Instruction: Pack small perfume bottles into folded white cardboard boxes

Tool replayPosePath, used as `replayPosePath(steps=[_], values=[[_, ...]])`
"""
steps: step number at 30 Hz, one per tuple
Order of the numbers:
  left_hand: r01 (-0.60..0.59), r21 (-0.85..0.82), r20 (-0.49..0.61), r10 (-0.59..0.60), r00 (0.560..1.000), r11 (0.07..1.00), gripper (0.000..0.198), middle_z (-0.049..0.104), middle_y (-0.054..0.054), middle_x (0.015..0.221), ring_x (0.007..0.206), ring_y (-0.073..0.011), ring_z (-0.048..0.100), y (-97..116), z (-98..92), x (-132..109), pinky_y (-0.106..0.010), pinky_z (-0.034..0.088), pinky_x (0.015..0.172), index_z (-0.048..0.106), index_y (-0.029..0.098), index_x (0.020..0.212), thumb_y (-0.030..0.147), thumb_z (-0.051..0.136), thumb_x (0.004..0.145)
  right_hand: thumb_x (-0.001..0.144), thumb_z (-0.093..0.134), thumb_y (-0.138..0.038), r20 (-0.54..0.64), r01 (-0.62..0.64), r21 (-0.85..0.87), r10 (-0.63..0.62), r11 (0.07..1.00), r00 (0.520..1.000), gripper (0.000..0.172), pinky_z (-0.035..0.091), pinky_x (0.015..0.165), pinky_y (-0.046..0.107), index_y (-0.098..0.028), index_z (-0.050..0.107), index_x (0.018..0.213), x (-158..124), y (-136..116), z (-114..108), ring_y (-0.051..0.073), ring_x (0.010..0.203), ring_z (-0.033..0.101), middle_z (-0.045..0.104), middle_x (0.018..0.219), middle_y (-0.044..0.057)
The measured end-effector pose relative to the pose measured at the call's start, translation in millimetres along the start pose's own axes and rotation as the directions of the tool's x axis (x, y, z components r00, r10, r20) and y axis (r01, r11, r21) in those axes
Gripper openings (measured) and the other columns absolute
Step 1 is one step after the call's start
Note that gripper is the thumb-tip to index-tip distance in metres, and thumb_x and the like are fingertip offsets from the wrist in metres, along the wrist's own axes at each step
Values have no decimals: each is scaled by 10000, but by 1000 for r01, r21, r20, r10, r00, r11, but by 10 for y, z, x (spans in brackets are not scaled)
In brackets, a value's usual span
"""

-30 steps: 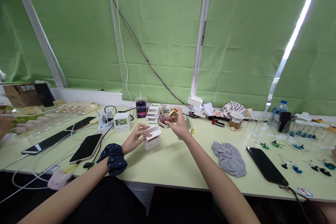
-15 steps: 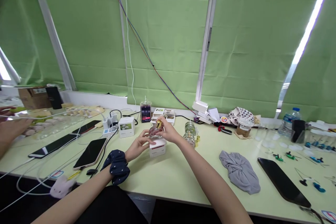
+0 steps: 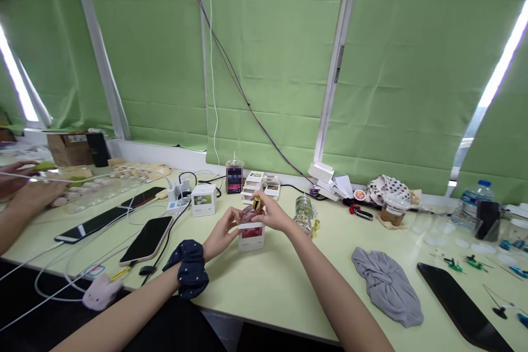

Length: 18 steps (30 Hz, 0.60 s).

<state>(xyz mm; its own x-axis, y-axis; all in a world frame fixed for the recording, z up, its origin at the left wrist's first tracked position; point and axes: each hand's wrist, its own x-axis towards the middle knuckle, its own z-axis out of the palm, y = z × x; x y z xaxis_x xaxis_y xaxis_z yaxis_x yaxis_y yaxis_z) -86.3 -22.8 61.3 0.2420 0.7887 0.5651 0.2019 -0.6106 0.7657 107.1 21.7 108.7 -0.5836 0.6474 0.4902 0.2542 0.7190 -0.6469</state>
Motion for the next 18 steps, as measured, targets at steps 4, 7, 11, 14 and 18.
replayPosePath(steps=[4, 7, 11, 14, 18], values=[[29, 63, -22, -27, 999, 998, 345, 512, -20, 1001, 976, -169, 551, 9, 1, -14, -345, 509, 821, 401, 244, 1044, 155, 559, 751, 668, 654, -143, 63, -30, -5, 30, 1000, 998, 482, 411, 657, 261, -266, 475, 1098, 2, 13, 46, 166, 751, 522, 557, 873, -12], [56, 86, -27, -53, 998, 995, 407, 531, -30, 1018, 991, -178, 561, 28, -1, -17, -363, 507, 835, 380, 252, 1098, 144, 545, 741, 672, 647, -132, 66, -12, -19, 13, 1000, 998, 466, 408, 632, 247, -268, 487, 1088, -10, 39, 83, 158, 713, 519, 564, 836, -22], [57, 103, -11, -56, 998, 993, 378, 547, -30, 996, 968, -176, 574, 48, -11, -13, -378, 510, 841, 393, 246, 1081, 139, 526, 744, 689, 662, -152, 35, 44, -62, -42, 997, 999, 346, 424, 689, 275, -243, 523, 993, -25, 54, 99, 177, 779, 527, 563, 881, -3], [48, 101, 2, -48, 999, 994, 384, 543, -17, 956, 968, -173, 579, 40, -21, -8, -376, 515, 843, 393, 246, 1093, 143, 527, 749, 698, 650, -136, 22, 39, -95, -37, 995, 999, 327, 428, 706, 289, -238, 530, 984, -24, 29, 84, 186, 803, 532, 570, 905, 8], [32, 106, 11, -33, 999, 994, 299, 560, -25, 990, 975, -174, 581, 37, -21, -3, -373, 509, 856, 449, 228, 1038, 162, 528, 758, 685, 665, -114, 57, -23, -143, 31, 989, 998, 383, 432, 691, 291, -244, 520, 1014, -16, -20, 43, 199, 822, 554, 592, 912, 10]])
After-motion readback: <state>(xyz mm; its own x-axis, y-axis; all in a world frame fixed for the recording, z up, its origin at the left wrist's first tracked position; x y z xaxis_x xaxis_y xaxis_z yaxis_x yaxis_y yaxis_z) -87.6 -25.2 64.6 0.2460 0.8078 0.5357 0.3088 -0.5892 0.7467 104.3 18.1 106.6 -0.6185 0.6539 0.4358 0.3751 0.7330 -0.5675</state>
